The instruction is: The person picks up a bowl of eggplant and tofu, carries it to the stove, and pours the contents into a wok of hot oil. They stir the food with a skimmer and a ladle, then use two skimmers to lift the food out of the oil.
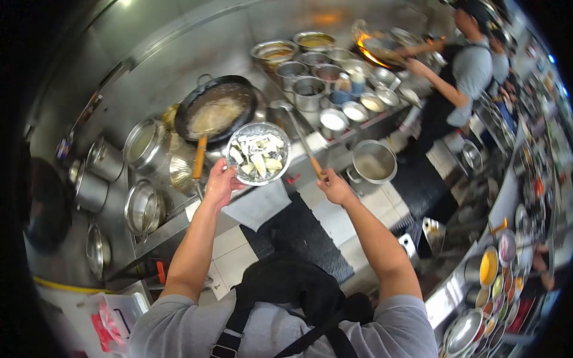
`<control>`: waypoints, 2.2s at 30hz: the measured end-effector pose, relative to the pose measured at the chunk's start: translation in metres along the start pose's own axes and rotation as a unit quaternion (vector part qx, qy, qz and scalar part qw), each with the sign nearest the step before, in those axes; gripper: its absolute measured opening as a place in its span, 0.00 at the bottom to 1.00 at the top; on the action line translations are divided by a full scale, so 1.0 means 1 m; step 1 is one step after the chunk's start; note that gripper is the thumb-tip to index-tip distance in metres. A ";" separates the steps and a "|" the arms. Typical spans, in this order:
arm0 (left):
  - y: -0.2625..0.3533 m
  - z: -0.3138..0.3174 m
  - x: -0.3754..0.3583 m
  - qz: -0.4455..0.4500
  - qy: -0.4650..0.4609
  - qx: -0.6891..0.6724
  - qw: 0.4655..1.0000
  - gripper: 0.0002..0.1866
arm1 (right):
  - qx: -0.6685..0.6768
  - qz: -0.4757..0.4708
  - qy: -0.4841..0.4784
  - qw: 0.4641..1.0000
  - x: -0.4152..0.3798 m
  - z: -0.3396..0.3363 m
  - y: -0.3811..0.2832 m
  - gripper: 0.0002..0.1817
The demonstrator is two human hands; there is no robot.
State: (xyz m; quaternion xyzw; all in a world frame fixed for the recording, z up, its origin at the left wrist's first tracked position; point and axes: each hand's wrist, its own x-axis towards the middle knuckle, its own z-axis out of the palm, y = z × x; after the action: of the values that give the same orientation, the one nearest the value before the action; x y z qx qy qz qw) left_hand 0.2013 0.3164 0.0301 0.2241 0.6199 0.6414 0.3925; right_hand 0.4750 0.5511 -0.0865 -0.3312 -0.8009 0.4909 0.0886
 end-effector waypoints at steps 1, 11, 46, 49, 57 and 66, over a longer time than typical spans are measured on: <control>0.010 -0.019 0.002 0.003 0.042 -0.030 0.999 0.05 | -0.071 -0.011 0.022 0.997 0.032 0.011 -0.001 0.28; 0.098 -0.230 0.148 0.099 0.238 -0.008 0.966 0.05 | -0.201 0.077 0.076 0.974 0.176 0.067 0.048 0.23; 0.072 -0.212 0.220 0.175 0.413 -0.219 0.866 0.04 | 0.007 0.131 -0.078 0.988 0.132 -0.067 0.019 0.44; 0.048 -0.194 0.172 0.169 0.430 -0.214 0.861 0.04 | -0.077 0.002 -0.031 0.997 0.120 -0.040 0.069 0.45; 0.019 -0.176 0.041 0.147 0.488 -0.168 0.844 0.05 | -0.329 0.015 -0.269 0.905 0.185 -0.020 0.051 0.38; -0.004 -0.185 -0.095 0.188 0.591 -0.212 0.756 0.04 | -0.286 -0.321 -0.356 0.830 0.243 0.038 -0.194 0.14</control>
State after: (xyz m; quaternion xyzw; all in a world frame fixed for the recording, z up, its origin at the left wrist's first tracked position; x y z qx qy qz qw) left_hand 0.1155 0.1276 0.0213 -0.1757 0.5223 0.8222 -0.1429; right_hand 0.1852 0.6159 0.0134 0.1311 -0.9429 0.2675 -0.1488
